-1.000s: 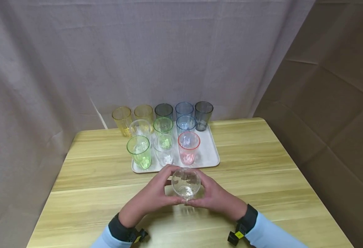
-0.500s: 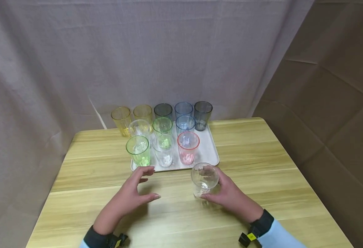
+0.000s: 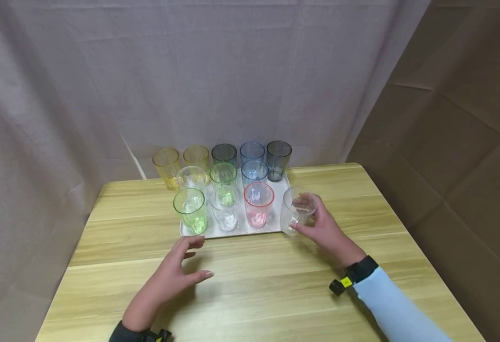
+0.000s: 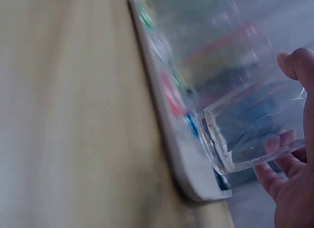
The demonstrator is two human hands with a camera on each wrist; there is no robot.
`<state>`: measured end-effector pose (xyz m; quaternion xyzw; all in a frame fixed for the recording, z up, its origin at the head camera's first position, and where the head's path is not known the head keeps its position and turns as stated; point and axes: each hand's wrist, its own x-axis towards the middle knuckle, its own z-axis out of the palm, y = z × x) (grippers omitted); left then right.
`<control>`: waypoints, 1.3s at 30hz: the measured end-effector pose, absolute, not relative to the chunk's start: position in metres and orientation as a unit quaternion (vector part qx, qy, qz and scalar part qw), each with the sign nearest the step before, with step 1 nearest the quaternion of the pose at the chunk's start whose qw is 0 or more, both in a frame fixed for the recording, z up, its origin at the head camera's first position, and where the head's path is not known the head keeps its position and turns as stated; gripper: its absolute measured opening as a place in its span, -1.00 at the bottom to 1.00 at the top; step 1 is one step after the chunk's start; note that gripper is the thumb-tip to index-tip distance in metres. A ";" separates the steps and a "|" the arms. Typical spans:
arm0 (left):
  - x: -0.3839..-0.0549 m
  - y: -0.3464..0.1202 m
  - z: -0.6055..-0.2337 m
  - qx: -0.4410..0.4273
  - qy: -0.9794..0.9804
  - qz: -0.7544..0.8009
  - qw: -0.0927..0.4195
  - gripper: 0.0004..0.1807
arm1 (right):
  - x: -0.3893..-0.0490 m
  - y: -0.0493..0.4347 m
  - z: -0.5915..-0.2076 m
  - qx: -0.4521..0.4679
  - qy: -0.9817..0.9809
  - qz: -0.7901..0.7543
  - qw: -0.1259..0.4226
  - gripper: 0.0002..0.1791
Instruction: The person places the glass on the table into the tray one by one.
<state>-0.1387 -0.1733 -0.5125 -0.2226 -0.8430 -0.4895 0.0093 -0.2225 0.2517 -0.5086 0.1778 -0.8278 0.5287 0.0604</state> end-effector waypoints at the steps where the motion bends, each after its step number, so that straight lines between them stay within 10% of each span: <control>1: -0.139 -0.173 -0.513 -0.222 -0.843 -0.489 0.010 -0.08 | -0.234 0.254 -0.506 0.170 -0.831 0.526 0.061 -0.03; 15: -0.138 -0.179 -0.517 -0.221 -0.852 -0.475 0.006 -0.17 | -0.336 0.246 -0.501 0.113 -0.850 0.511 0.056 0.09; 39: -0.139 -0.187 -0.524 -0.205 -0.861 -0.465 -0.008 -0.13 | -0.343 0.240 -0.521 0.083 -0.861 0.502 0.026 0.16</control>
